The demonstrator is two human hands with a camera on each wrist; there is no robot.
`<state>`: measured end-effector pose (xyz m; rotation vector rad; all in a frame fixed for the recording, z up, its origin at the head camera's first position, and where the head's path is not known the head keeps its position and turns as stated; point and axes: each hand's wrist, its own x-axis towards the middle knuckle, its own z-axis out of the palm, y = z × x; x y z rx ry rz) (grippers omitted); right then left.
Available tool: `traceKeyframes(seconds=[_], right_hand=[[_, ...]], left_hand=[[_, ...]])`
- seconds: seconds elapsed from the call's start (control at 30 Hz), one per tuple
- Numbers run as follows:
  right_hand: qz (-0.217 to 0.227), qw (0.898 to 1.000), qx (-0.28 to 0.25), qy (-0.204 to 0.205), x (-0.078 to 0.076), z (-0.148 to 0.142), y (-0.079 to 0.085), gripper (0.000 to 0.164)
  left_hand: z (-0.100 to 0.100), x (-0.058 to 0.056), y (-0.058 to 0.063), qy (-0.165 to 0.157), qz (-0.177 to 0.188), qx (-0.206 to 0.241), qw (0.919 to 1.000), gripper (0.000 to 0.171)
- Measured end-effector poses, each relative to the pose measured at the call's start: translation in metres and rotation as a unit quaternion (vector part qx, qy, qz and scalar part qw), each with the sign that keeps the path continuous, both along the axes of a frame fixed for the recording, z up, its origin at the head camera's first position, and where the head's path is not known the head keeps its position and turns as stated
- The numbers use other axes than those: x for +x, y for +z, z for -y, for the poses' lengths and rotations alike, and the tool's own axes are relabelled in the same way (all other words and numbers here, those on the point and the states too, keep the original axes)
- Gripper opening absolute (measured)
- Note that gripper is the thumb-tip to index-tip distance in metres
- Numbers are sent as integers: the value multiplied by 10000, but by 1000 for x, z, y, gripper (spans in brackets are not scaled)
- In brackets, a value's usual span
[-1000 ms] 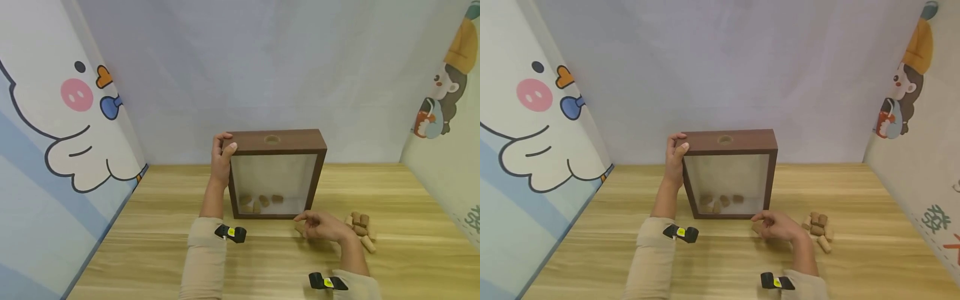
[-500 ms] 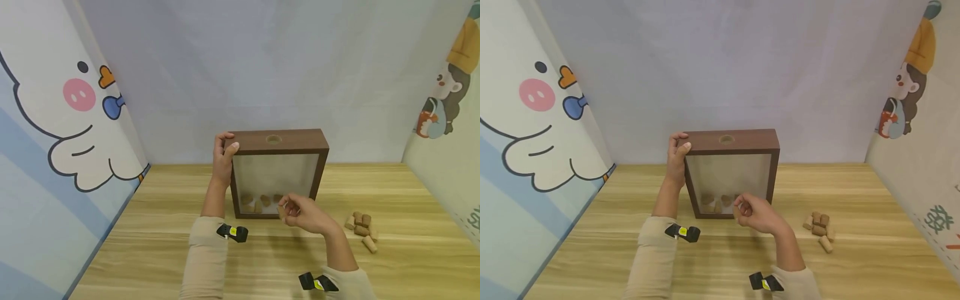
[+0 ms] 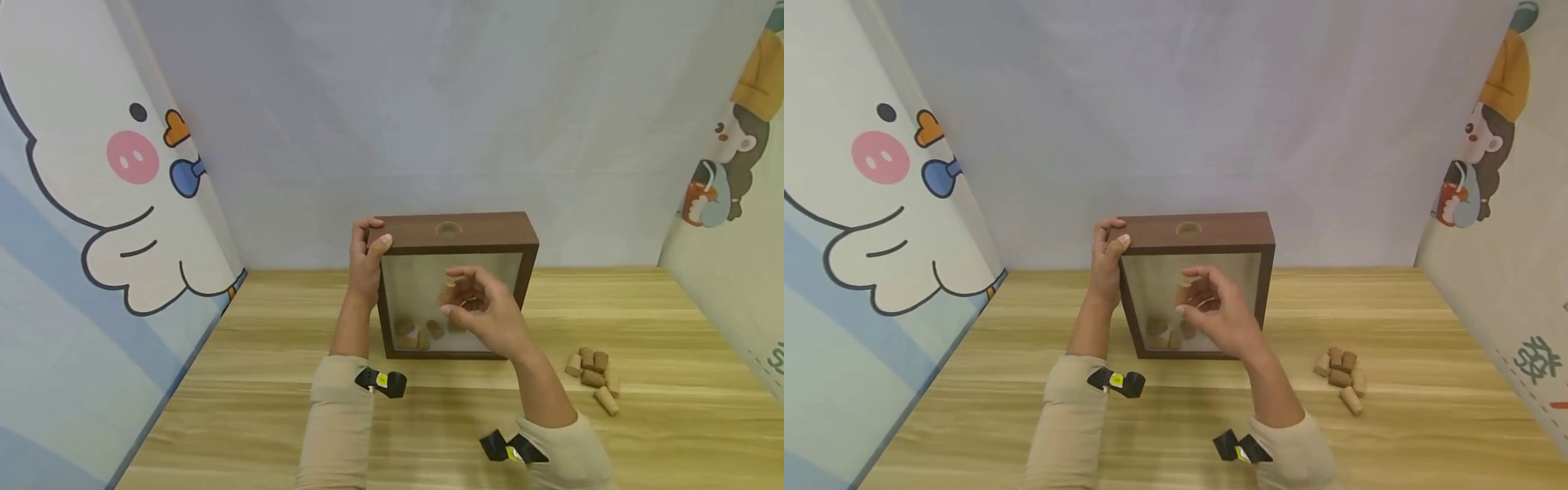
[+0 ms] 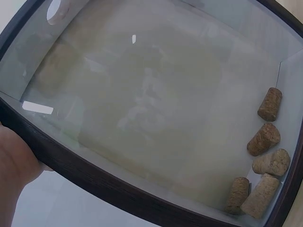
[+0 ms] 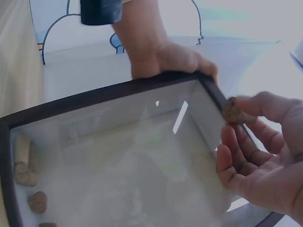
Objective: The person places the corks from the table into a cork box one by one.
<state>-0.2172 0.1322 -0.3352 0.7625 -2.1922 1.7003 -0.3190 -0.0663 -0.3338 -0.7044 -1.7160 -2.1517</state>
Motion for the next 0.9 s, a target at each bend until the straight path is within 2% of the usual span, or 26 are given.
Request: traceKeyframes(seconds=[0.2,0.4,0.53,0.67,0.9], right_hand=[[-579,9957,-647,-326,3,0,29,35],[-771,9908,-789,-785,-3,-8,57,31],[-870,9888,-614,-1046,-10,-13,71,29],[-774,9887,-328,-1244,-21,-14,80,27],[-140,9899,385,-1361,-42,-13,86,28]], left_hand=[[-2,-2,-5,-32,-34,79,10000,33],[-4,-5,-6,-50,-160,105,9998,33],[-5,-4,-5,-9,-112,88,9999,33],[-4,-4,-5,7,-90,92,9999,31],[0,-5,-6,62,-20,23,10000,34]])
